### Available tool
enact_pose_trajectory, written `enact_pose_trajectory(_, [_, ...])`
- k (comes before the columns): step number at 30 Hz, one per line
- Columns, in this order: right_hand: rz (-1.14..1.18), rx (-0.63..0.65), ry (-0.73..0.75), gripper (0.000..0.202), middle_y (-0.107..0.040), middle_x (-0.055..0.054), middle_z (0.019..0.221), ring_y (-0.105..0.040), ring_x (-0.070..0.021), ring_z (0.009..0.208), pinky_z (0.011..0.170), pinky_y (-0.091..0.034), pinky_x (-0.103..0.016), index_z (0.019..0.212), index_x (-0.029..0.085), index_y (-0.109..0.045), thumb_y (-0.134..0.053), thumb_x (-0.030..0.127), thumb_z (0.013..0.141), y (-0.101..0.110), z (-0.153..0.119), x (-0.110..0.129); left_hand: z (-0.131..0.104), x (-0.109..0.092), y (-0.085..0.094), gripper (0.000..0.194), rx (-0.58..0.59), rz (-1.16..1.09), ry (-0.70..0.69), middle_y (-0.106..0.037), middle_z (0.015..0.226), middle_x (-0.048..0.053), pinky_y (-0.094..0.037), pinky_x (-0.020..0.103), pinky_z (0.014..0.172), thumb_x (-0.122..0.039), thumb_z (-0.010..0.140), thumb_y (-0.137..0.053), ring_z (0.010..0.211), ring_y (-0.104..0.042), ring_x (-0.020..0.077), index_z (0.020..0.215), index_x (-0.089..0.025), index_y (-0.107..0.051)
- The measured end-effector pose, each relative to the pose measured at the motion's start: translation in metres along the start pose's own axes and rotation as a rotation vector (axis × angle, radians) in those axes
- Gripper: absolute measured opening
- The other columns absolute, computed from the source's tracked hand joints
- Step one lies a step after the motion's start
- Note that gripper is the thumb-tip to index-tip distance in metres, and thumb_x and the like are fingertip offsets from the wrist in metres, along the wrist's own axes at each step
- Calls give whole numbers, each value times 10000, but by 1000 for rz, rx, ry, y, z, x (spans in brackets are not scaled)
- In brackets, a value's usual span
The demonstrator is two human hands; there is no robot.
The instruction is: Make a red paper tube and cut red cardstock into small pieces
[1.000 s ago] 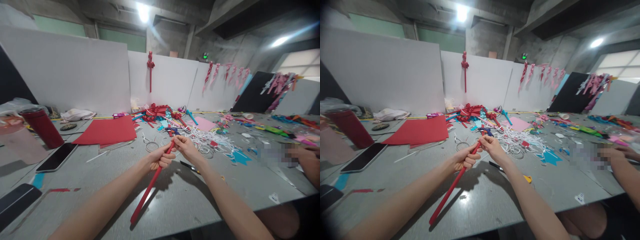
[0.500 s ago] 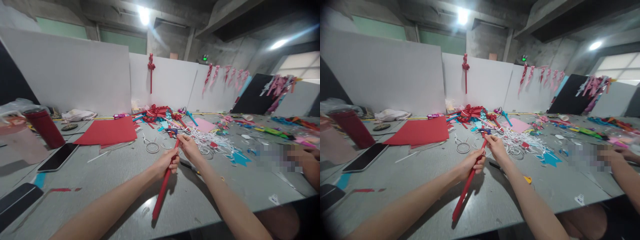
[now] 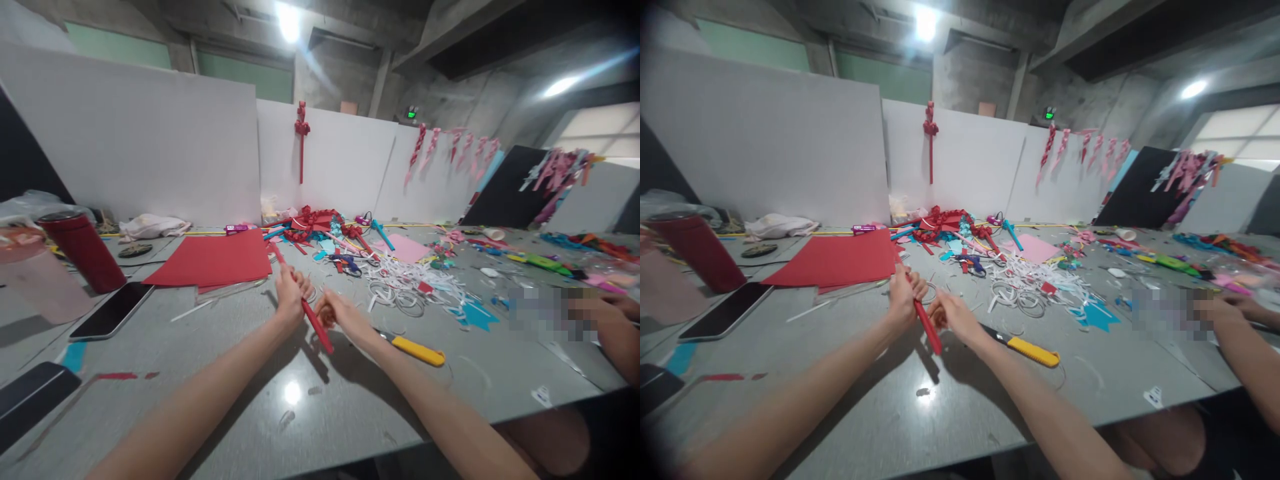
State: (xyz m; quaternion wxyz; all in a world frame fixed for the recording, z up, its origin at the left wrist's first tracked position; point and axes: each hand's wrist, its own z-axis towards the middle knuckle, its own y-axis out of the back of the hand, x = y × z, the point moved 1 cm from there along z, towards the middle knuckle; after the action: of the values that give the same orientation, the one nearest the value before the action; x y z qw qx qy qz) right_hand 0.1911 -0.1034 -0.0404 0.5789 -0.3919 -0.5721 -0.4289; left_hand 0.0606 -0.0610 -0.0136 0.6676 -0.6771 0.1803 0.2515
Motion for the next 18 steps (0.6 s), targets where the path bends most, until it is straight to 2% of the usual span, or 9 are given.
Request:
enact_pose_trajectory(2, [-28,95,-32,639,-675,-29,599,-567,-129,482,474,-378,-235,849,179,-630,-483,797,921,-20,-7,-5,12,-6,8,382,-65,-10,-130,-280,500,-119,-192,166,348,-501,1065,-462,330,-260,61,800,-239,-380])
enact_pose_trajectory(5, [-6,107,-51,541,-567,62,526,-465,-103,409,424,-343,-221,927,210,-574,-575,751,905,-38,-12,-16,22,-6,17,367,-75,0,-178,-291,502,-116,-202,181,356,-489,1066,-451,334,-268,65,803,-241,-389])
enact_pose_trajectory(8, [84,102,-69,514,-347,139,473,-268,-70,371,385,-237,-207,904,221,-541,-597,732,898,-41,-10,-24,25,-3,20,344,-56,12,-165,-294,496,-121,-203,182,363,-484,1050,-489,332,-269,63,821,-242,-405])
enact_pose_trajectory(10, [132,114,-69,512,-288,150,480,-202,-64,383,387,-189,-209,887,221,-532,-615,726,887,-39,-7,-27,23,0,18,354,-45,5,-144,-297,493,-126,-206,177,365,-512,1022,-544,332,-264,61,831,-243,-414])
enact_pose_trajectory(13, [142,98,-22,516,-318,136,497,-214,-66,395,401,-191,-220,845,228,-507,-620,730,879,-35,-3,-28,17,5,14,394,-1,-4,-35,-301,489,-130,-206,177,360,-529,971,-632,334,-260,57,815,-241,-413])
enact_pose_trajectory(18, [100,48,20,532,-287,128,517,-202,-71,416,420,-160,-231,778,244,-449,-626,737,870,-27,1,-24,7,10,5,451,119,36,290,-275,491,-134,-177,172,359,-505,909,-738,345,-244,44,769,-225,-413])
